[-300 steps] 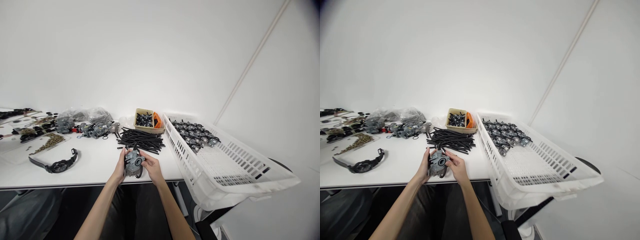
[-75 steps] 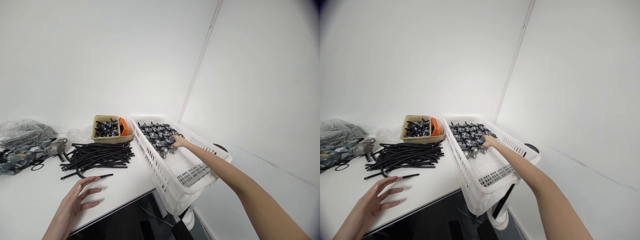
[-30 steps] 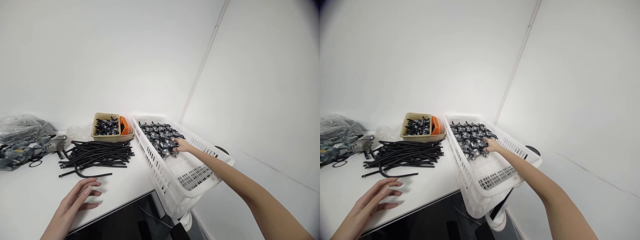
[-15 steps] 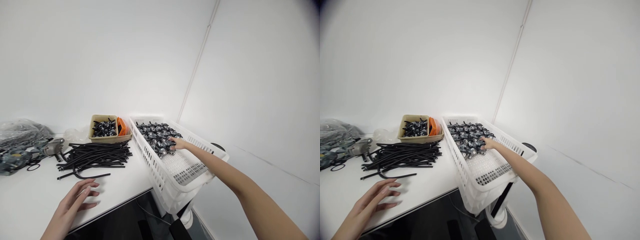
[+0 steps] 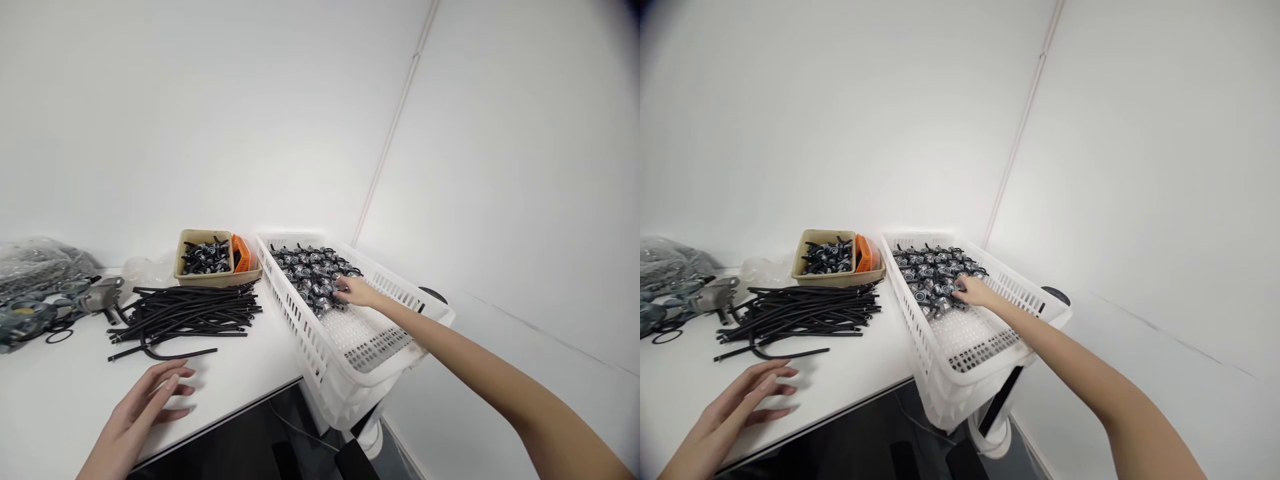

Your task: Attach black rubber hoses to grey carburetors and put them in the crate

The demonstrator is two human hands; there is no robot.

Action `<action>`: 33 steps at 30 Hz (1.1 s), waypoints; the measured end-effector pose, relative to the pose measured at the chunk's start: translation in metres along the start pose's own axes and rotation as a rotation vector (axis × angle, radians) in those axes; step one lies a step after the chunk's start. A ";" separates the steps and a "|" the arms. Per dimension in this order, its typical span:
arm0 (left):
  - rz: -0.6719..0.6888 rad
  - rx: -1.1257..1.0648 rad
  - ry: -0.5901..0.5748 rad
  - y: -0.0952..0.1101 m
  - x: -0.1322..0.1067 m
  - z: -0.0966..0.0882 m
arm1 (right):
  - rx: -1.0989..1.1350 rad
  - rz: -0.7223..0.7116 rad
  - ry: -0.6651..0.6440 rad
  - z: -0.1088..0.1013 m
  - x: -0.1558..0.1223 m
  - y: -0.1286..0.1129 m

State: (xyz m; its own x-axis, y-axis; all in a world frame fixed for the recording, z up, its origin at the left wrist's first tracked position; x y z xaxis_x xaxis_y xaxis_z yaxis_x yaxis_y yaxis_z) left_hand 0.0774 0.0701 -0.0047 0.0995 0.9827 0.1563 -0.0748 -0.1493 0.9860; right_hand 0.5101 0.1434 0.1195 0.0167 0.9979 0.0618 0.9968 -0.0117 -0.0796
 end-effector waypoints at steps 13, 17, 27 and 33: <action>-0.014 0.002 -0.046 -0.010 0.004 -0.004 | 0.122 0.143 -0.036 0.037 0.019 -0.009; -0.011 0.005 -0.039 -0.009 0.004 -0.004 | 0.116 0.107 0.011 0.028 0.020 -0.015; -0.018 0.021 -0.045 -0.009 0.003 -0.004 | 0.076 0.000 0.064 0.016 0.015 -0.028; 0.009 0.021 0.005 -0.004 0.001 -0.004 | 0.087 -0.109 0.014 -0.005 0.001 -0.039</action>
State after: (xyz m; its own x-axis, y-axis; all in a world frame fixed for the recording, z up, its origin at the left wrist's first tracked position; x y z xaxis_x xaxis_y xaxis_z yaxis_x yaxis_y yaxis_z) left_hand 0.0734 0.0721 -0.0085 0.0936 0.9818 0.1652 -0.0547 -0.1606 0.9855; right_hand 0.4721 0.1447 0.1277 -0.0897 0.9920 0.0891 0.9822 0.1030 -0.1574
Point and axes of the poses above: each hand's wrist, its own x-axis towards the middle knuckle, its own z-axis out of the palm, y = z × x, the point moved 10 cm from there along x, towards the middle knuckle, and after that the axes turned 8 degrees about z, right-handed, at the moved point
